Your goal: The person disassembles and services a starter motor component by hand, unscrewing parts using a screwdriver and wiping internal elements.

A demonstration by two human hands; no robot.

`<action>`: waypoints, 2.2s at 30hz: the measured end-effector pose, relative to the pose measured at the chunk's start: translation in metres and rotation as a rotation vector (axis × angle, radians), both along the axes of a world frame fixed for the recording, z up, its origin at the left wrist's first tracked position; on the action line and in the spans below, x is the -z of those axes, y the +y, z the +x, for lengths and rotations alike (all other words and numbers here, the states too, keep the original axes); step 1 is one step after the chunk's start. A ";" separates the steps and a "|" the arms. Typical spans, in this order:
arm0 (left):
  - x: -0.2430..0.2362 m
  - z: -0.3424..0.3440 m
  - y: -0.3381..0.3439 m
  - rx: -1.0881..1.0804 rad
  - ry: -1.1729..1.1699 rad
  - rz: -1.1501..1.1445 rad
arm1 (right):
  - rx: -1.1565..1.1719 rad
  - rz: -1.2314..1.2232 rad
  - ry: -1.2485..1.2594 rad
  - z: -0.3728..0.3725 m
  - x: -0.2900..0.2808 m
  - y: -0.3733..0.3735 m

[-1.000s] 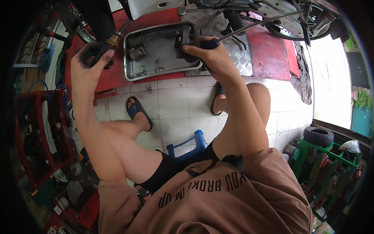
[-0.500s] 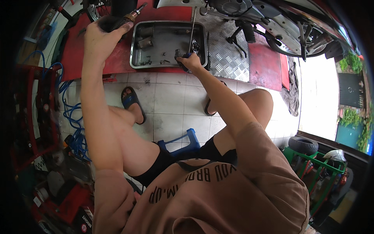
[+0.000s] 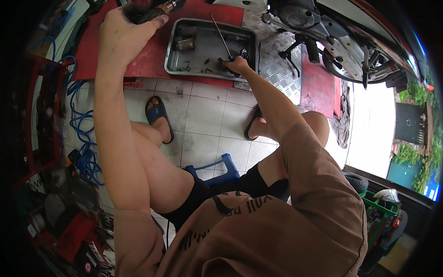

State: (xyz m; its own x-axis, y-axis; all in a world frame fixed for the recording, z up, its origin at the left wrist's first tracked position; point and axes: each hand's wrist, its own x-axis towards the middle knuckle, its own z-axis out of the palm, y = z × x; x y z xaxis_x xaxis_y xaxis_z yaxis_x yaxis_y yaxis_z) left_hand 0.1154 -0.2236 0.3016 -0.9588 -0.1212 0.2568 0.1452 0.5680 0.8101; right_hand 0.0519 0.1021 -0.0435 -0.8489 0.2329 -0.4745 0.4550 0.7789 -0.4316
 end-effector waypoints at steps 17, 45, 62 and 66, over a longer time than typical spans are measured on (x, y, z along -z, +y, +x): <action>0.026 -0.013 -0.014 0.108 -0.026 -0.216 | -0.092 0.427 0.144 0.021 -0.021 0.033; 0.099 -0.042 0.101 0.731 -0.504 0.005 | -0.480 -0.121 0.680 0.089 -0.264 0.024; 0.345 -0.160 0.076 0.210 -0.252 -0.867 | -0.721 0.251 0.700 0.098 -0.247 0.056; 0.317 -0.150 0.077 0.470 -0.199 -0.400 | -0.676 0.151 0.767 0.093 -0.248 0.058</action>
State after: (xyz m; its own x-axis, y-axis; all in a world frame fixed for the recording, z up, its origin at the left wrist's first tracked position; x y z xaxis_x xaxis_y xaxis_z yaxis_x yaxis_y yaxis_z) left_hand -0.0350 -0.1465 -0.0156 -0.9202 0.3914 0.0074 0.3211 0.7439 0.5861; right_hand 0.1445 0.1605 0.2048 -0.8868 -0.3926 0.2438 -0.4538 0.8399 -0.2979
